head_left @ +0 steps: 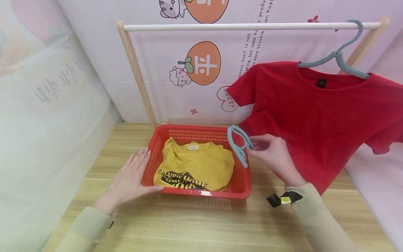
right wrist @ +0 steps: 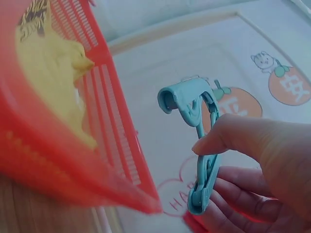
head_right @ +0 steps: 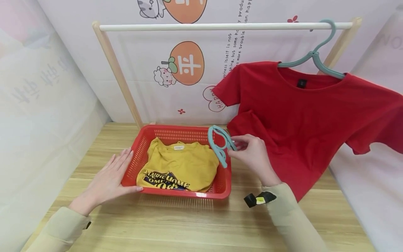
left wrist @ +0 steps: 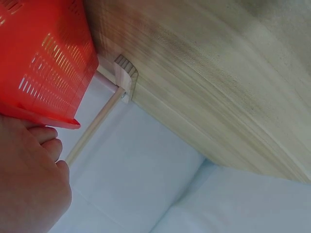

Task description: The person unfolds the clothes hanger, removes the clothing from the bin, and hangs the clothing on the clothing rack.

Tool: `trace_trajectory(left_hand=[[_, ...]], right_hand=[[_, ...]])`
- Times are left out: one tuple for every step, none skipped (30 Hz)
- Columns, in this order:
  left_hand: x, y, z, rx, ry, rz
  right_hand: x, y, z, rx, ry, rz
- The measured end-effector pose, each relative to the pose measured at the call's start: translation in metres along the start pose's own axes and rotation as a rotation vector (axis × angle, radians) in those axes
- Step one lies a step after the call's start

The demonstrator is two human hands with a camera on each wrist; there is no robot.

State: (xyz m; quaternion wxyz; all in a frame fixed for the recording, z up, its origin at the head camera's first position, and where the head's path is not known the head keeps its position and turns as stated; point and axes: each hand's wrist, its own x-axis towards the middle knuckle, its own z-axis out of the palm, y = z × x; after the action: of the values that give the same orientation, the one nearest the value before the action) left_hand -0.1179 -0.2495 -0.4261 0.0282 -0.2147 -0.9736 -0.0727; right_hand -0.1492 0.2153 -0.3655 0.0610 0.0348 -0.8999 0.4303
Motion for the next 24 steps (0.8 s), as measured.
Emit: trace_trajectory(left_hand=[[0.000,0.000,0.000,-0.003,0.003,0.000],[0.000,0.000,0.001,-0.006,0.006,0.000],[0.000,0.000,0.001,-0.008,0.010,0.001],[0.000,-0.001,0.001,-0.010,0.014,0.002],[0.000,-0.001,0.001,-0.010,0.016,0.002],[0.000,-0.001,0.001,-0.011,0.018,0.004],[-0.001,-0.001,0.002,-0.012,0.020,0.005],[-0.001,-0.001,0.002,-0.012,0.023,0.007],[-0.001,0.000,0.002,-0.012,0.025,0.010],[-0.001,0.000,0.001,-0.014,0.030,0.014],[-0.001,0.000,0.001,-0.014,0.037,0.018],[-0.001,0.000,0.000,-0.017,0.047,0.023],[0.000,0.001,-0.002,-0.021,0.062,0.031],[0.001,0.002,-0.004,-0.024,0.078,0.041],[0.003,0.004,-0.006,-0.026,0.100,0.056],[0.006,0.007,-0.010,-0.028,0.127,0.074],[0.009,0.009,-0.014,-0.026,0.153,0.093],[0.013,0.013,-0.019,-0.025,0.180,0.115],[0.017,0.017,-0.024,-0.023,0.210,0.142],[0.023,0.021,-0.029,-0.019,0.240,0.169],[0.029,0.025,-0.034,-0.020,0.270,0.198],[0.034,0.030,-0.039,-0.022,0.302,0.225],[0.040,0.034,-0.044,-0.029,0.337,0.257],[0.046,0.039,-0.049,-0.044,0.371,0.292]], right_hand=[[0.002,-0.003,0.004,0.015,-0.003,0.004],[0.003,-0.005,0.008,0.027,-0.006,0.005],[0.004,-0.007,0.012,0.038,-0.013,0.009],[0.004,-0.009,0.017,0.049,-0.020,0.011],[0.005,-0.011,0.021,0.057,-0.030,0.011],[0.005,-0.013,0.025,0.065,-0.039,0.010],[0.005,-0.014,0.030,0.068,-0.048,0.010],[0.006,-0.015,0.033,0.066,-0.057,0.013],[0.006,-0.016,0.036,0.065,-0.065,0.016],[0.006,-0.017,0.040,0.065,-0.072,0.022],[0.007,-0.018,0.043,0.062,-0.077,0.025],[0.007,-0.019,0.045,0.061,-0.082,0.031],[0.008,-0.020,0.047,0.059,-0.085,0.035],[0.008,-0.021,0.048,0.061,-0.087,0.035],[0.009,-0.022,0.049,0.061,-0.087,0.033],[0.010,-0.023,0.050,0.060,-0.086,0.030],[0.011,-0.024,0.050,0.058,-0.086,0.025],[0.013,-0.025,0.050,0.058,-0.086,0.020],[0.014,-0.026,0.050,0.055,-0.084,0.015],[0.015,-0.027,0.050,0.051,-0.083,0.013],[0.017,-0.028,0.049,0.043,-0.080,0.011],[0.018,-0.029,0.049,0.037,-0.080,0.012],[0.019,-0.029,0.049,0.031,-0.081,0.012],[0.020,-0.030,0.049,0.026,-0.083,0.013]])
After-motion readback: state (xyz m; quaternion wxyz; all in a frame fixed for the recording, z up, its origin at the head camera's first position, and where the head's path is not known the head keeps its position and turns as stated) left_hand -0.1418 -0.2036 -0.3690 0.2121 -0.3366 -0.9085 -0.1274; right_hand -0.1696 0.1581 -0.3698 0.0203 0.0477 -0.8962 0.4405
